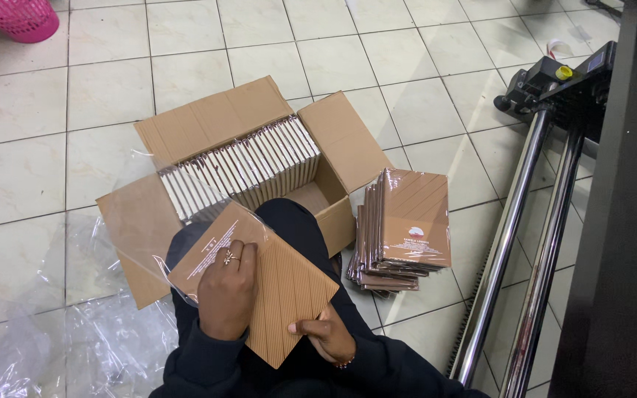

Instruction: The person places several brown books into clear plastic bags by hand and stacks them on the floor next to a cardboard box.

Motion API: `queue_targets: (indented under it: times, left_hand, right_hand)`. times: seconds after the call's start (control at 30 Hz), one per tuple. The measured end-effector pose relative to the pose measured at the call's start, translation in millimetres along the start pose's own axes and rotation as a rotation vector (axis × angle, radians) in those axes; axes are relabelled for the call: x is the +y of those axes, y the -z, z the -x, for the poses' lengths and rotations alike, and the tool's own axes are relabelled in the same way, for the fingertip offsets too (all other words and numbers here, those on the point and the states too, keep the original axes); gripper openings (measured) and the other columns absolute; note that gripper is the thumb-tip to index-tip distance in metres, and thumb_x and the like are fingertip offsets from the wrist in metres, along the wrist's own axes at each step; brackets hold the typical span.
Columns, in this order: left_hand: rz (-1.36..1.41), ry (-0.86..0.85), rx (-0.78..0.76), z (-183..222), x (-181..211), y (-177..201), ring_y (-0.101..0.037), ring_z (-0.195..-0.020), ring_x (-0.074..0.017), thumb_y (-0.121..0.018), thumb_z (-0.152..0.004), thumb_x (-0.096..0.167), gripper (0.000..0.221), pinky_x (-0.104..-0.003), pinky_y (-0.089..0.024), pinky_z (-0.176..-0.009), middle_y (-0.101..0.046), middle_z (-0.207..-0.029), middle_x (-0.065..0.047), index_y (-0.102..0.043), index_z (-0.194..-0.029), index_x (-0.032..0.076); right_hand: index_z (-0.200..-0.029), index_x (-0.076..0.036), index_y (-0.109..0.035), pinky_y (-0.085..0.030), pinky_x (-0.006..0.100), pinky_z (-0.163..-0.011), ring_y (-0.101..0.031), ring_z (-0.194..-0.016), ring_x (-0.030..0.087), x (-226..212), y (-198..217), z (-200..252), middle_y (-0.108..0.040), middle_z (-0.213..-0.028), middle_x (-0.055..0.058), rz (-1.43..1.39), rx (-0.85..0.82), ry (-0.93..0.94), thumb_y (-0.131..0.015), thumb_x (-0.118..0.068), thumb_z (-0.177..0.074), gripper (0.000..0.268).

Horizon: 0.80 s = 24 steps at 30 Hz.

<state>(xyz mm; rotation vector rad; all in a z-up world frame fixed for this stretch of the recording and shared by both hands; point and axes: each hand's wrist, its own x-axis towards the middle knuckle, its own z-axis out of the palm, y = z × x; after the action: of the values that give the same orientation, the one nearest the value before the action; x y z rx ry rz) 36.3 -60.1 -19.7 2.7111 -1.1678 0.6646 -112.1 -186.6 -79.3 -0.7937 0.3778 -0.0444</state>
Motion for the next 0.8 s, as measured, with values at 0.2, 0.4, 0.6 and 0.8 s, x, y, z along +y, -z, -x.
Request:
queue_targets:
  times: [0.2,0.4,0.6,0.8]
  left_hand:
    - [0.075,-0.032,0.026,7.3,6.3,12.1,-0.062,-0.092,-0.0262,-0.062,-0.094,0.008,0.013,-0.035,-0.055,-0.074,-0.061,-0.096,-0.006,-0.065,-0.107,0.012]
    - [0.092,-0.112,0.022,10.2,27.7,18.8,-0.061,-0.08,-0.0237,-0.064,-0.092,0.006,0.015,-0.035,-0.05,-0.06,-0.065,-0.098,-0.007,-0.067,-0.106,0.01]
    - [0.092,-0.129,-0.05,16.9,40.7,20.0,-0.056,-0.079,-0.022,-0.059,-0.089,0.007,0.016,-0.034,-0.049,-0.064,-0.061,-0.099,-0.005,-0.063,-0.104,0.012]
    - [0.094,-0.12,-0.115,20.1,47.0,15.4,-0.06,-0.085,-0.0244,-0.061,-0.089,0.013,0.02,-0.036,-0.051,-0.066,-0.064,-0.106,-0.008,-0.063,-0.109,0.012]
  right_hand:
    - [-0.146,0.004,-0.044,-0.041,0.05,-0.119,-0.055,-0.135,0.035,10.4,6.7,-2.1,-0.059,-0.143,0.019,-0.048,-0.001,-0.038,-0.072,0.009,-0.072,0.08]
    - [-0.146,0.009,-0.045,-0.04,0.044,-0.12,-0.055,-0.136,0.032,-6.9,-8.6,-3.5,-0.06,-0.143,0.02,0.006,0.011,-0.008,-0.072,0.005,-0.073,0.078]
    - [-0.147,0.005,-0.039,-0.047,0.043,-0.112,-0.057,-0.128,0.031,5.8,-2.7,-9.5,-0.06,-0.135,0.02,-0.109,-0.001,-0.004,-0.069,0.012,-0.07,0.084]
    - [-0.15,0.002,-0.034,-0.046,0.036,-0.11,-0.054,-0.126,0.028,18.0,8.7,-18.9,-0.055,-0.134,0.019,-0.075,-0.065,0.076,-0.059,0.02,-0.07,0.085]
